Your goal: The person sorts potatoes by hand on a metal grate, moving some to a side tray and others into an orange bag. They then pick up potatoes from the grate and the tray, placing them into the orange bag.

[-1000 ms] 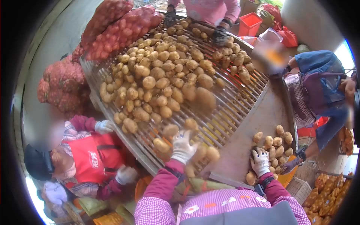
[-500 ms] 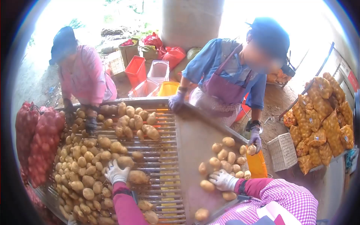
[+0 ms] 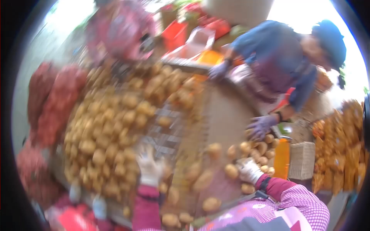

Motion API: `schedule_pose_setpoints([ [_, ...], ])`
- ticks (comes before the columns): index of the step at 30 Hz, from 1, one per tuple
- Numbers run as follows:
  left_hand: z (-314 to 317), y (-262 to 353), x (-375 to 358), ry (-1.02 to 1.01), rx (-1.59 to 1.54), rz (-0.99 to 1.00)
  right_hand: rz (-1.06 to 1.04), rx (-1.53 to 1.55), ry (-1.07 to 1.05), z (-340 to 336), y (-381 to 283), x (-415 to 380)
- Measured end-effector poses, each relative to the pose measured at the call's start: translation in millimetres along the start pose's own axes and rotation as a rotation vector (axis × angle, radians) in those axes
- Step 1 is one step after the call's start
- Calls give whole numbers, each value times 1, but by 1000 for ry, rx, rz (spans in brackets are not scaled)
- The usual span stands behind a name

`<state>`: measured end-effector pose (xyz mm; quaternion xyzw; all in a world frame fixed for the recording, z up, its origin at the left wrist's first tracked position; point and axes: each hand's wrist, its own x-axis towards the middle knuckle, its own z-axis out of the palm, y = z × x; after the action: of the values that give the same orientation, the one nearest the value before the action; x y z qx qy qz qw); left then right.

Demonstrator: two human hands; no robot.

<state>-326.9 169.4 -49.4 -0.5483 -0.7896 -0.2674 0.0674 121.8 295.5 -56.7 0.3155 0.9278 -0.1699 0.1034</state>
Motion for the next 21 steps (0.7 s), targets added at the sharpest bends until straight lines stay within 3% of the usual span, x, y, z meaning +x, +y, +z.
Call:
schedule_pose_setpoints([
  [1,-27,-11,24,208,56,-126,-33,32,94,8,2,-3],
  [3,-56,-79,40,401,481,-379,-107,-76,259,25,6,-5],
  [5,-65,-150,33,401,693,-822,-147,-85,276,35,9,-4],
  [6,-70,-188,23,403,392,-939,-139,-71,266,37,12,-4],
  [9,-93,-207,10,333,174,-933,-114,-73,249,40,12,-3],
  [10,-106,-192,16,279,159,-1040,-117,-78,253,40,13,-2],
  [13,-109,-220,-3,172,-56,-963,-116,-98,258,42,15,-4],
  [14,-98,-219,-9,235,-223,-894,-120,-104,263,43,15,-4],
  [17,-82,-184,-26,67,-398,-718,-113,-127,251,41,12,-5],
  [20,-60,-132,-40,97,-393,-629,-115,-154,274,40,11,-6],
  [21,-51,-123,-51,145,-192,-483,-113,-149,271,41,10,-6],
])
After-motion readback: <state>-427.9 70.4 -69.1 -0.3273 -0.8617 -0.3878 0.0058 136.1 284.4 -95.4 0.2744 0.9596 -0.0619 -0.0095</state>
